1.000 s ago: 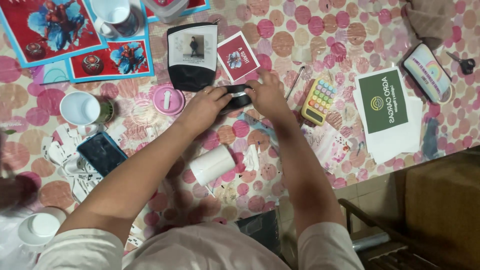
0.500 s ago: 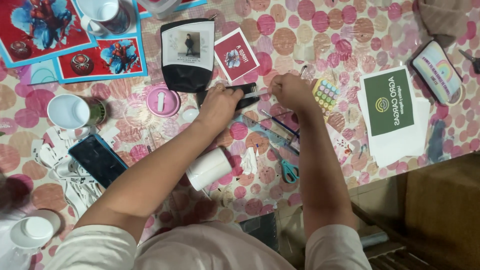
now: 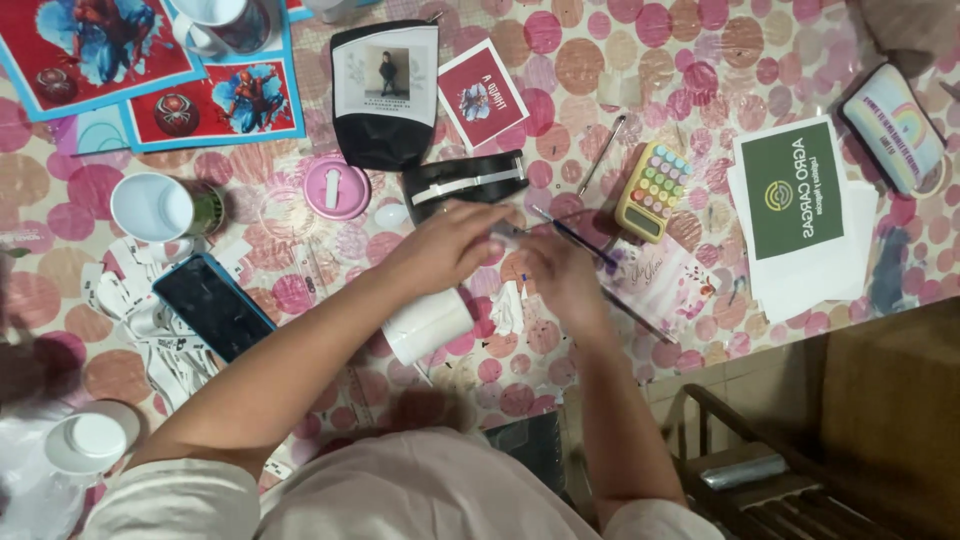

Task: The person wraps a white mug with a paper sleeve and secures it with tape. They then place the mug into a red heat press machine and close the lid. Finally, the person retrieves a black pouch from the table and opens it to reveal printed images inside.

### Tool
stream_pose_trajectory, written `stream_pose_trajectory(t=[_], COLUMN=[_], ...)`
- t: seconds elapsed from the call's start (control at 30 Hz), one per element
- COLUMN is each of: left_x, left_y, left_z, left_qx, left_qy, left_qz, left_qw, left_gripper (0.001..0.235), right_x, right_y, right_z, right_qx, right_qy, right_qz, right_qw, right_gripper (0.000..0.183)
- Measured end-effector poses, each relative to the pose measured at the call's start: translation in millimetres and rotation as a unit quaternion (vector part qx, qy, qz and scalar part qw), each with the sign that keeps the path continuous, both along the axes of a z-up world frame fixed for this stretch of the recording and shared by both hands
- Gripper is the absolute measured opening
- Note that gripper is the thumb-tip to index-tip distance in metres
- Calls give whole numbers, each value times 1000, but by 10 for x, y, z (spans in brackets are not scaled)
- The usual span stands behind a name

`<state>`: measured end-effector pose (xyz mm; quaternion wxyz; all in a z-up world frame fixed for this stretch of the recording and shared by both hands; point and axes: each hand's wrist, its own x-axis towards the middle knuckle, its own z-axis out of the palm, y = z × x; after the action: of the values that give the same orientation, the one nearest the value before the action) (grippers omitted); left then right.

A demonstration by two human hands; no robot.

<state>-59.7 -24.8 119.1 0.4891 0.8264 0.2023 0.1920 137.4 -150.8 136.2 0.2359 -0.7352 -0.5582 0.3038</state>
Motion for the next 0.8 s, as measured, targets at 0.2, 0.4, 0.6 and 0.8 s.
stream_pose_trajectory(t=[0.2,0.4,0.6,0.8], left_x=[-409,-680,-702,-758], left_y=[-213,-359,-470,-418], left_z=[-185,-97,-109,-186], left_qx=[-226,-258,-226,-107], left_qy=[114,120,143,183], left_qz=[-36,-34,-40,-63], left_qw=[967,958,963,975], left_gripper=[23,32,31,15], right_x=[-730,-1194,-1380,-1521], right_y=[-514,-876,-844,-1016], right_z=[79,-336,-465,-776], right_qx=[-85,-14,14,-1], right_qy=[108,214,196,282], right_qz=[-136,-267,-338,-335], right_qw=[981,940,920,899], right_gripper=[34,10,24,10])
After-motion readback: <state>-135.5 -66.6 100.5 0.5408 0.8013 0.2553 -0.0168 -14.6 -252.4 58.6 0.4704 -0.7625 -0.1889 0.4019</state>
